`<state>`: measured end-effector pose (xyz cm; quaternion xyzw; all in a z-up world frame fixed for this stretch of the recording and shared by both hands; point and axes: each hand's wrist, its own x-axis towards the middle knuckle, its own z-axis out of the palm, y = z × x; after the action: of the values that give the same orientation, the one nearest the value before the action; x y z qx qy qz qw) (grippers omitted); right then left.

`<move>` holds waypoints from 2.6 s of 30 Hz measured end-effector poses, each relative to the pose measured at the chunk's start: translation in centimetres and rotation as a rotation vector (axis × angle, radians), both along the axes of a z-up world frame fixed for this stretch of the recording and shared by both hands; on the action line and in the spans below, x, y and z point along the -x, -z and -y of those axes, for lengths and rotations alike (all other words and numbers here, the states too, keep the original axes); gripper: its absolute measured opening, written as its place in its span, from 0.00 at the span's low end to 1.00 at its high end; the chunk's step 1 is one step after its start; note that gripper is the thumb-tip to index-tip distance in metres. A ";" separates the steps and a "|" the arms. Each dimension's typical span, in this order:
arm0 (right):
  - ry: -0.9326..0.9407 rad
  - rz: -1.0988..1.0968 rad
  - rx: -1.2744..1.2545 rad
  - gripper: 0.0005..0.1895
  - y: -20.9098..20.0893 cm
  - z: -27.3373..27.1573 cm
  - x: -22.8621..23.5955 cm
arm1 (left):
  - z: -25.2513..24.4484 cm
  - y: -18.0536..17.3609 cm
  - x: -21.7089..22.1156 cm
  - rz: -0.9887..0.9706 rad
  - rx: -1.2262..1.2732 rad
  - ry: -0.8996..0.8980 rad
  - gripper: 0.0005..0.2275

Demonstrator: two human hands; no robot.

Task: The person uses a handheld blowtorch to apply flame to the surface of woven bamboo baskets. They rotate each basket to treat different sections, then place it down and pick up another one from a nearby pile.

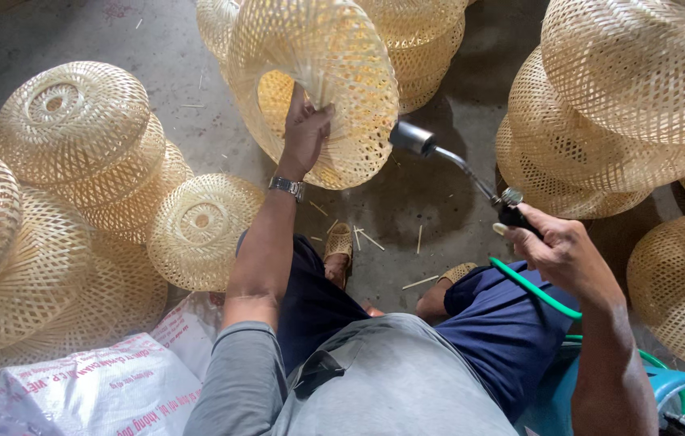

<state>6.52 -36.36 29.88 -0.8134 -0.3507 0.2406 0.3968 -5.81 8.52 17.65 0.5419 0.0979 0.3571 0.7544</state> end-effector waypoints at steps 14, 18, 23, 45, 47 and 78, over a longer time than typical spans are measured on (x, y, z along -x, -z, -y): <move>0.051 -0.135 0.041 0.17 2.0 0.5 0.7 | -2.9 2.8 0.1 0.446 0.481 -0.055 0.20; 0.017 -0.168 0.029 0.19 2.9 0.7 0.5 | -3.3 3.2 0.9 0.447 0.683 -0.165 0.27; 0.093 -0.194 0.051 0.19 3.8 0.6 0.2 | -3.9 3.1 1.8 0.524 0.683 -0.227 0.29; 0.043 -0.366 -0.044 0.17 6.8 1.4 -3.1 | -7.8 7.8 6.2 0.836 0.971 0.043 0.17; 0.032 -0.424 -0.110 0.16 7.7 1.8 -4.1 | -7.9 8.0 6.3 0.846 0.935 0.025 0.18; 0.129 -0.566 0.041 0.12 6.4 3.5 -11.8 | -6.1 1.6 5.7 0.641 0.688 0.118 0.23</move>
<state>18.35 -39.88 23.46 -0.7424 -0.1686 0.4394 0.4768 -11.51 14.64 16.06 0.1278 -0.0583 0.4098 0.9013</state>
